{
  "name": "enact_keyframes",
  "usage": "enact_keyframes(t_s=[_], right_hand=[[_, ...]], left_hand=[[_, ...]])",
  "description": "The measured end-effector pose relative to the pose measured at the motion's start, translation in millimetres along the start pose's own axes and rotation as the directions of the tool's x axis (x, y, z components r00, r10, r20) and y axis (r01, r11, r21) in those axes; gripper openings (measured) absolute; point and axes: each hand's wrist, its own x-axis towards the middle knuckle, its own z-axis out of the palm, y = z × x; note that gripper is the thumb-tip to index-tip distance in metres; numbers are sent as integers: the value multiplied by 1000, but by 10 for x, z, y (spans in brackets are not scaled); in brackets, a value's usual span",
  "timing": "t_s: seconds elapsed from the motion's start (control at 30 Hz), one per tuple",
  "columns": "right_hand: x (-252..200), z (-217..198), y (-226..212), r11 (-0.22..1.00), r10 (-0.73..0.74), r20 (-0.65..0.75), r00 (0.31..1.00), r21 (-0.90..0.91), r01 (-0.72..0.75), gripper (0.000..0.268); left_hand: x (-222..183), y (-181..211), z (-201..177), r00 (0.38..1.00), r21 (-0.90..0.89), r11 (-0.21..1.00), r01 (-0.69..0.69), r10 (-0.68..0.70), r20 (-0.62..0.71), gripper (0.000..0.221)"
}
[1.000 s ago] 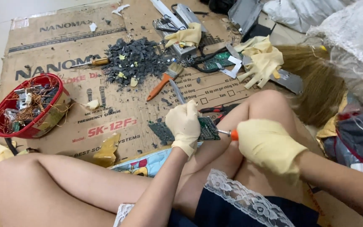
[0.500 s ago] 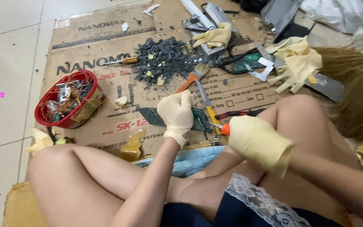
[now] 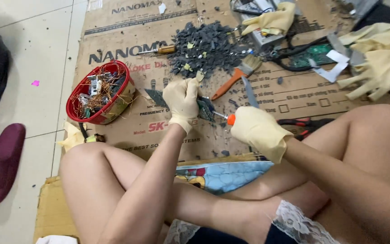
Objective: Removing electronic components from a circuit board using pliers and a screwdriver.
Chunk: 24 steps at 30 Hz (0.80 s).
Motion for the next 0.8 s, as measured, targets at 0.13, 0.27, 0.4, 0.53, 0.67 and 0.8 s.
enact_keyframes(t_s=[0.13, 0.27, 0.4, 0.53, 0.67, 0.8], right_hand=[[209, 409, 84, 982, -23, 96, 995, 187, 5, 36], [269, 689, 214, 918, -60, -2, 998, 392, 56, 26], [298, 889, 221, 829, -39, -67, 997, 556, 69, 27], [439, 1004, 86, 706, -4, -68, 998, 706, 51, 32], [400, 968, 116, 776, -27, -117, 993, 624, 94, 35], [284, 730, 151, 952, -168, -332, 928, 189, 240, 24]], left_hand=[[-121, -118, -38, 997, -6, 997, 76, -76, 28, 40], [-95, -191, 12, 998, -32, 999, 7, -5, 65, 38], [-80, -142, -24, 998, -67, 996, 65, -64, 28, 40], [-50, -254, -31, 990, -117, 985, 128, -134, -37, 40], [-62, -254, -42, 990, -136, 983, 124, -131, -49, 37], [-70, -186, -102, 993, -147, 985, 95, -104, -55, 36]])
